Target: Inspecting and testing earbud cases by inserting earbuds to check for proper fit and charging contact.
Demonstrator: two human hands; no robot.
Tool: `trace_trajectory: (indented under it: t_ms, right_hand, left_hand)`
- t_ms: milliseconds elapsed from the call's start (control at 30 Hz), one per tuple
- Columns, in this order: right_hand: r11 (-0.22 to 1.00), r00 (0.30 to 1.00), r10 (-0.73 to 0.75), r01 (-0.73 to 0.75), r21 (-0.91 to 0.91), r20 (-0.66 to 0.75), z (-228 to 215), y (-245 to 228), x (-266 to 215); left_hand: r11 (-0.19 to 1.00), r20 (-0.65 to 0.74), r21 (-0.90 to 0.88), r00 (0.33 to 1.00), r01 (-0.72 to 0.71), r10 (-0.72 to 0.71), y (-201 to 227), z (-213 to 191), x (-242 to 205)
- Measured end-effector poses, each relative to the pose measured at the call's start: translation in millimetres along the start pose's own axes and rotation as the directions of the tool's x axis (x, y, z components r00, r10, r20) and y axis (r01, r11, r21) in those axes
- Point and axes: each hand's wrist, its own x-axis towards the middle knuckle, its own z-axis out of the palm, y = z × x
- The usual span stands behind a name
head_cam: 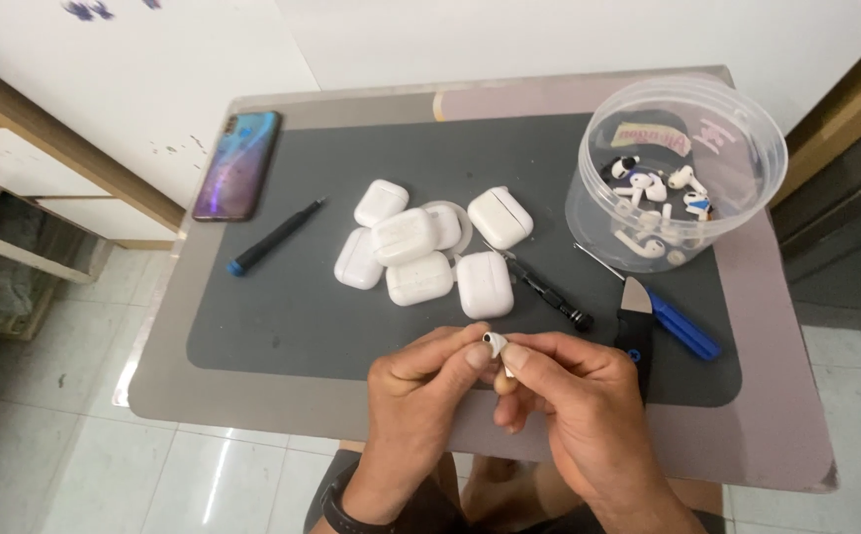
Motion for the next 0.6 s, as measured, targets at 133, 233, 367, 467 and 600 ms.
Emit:
trace_trajectory:
  t_ms: [133, 233, 367, 467, 600]
  right_hand:
    - [0.999, 0.999, 0.032, -0.032, -0.005, -0.02, 4.5, -6.5, -1.0]
    - [0.998, 0.998, 0.055, -0.056, -0.03, -0.039, 3.6, -9.8, -5.9]
    - [0.988, 0.988, -0.139, 0.142, -0.054, 0.067, -4.7, 7.4, -9.0]
    - [0.97, 0.972, -0.226, 0.231, -0.074, 0.063, 0.8, 8.7, -14.1]
    - [0.931, 0.944, -0.329, 0.322, -0.171, -0.015, 10.6, 7.2, -16.7]
  left_hand:
    - [0.986, -0.053, 0.01, 0.985, 0.166, -0.165, 11.2, -0.3, 3.4]
    - [0.991, 0.057, -0.055, 0.991, 0.126, -0.123, 14.6, 1.5, 3.8]
    - [0.986, 0.028, -0.031, 0.986, 0.163, -0.162, 15.2, 1.8, 6.0]
    - [0.978, 0.059, -0.078, 0.98, 0.195, -0.191, 20.2, 1.5, 9.1]
    - [0.975, 0.115, -0.104, 0.976, 0.198, -0.186, 18.4, -0.9, 9.2]
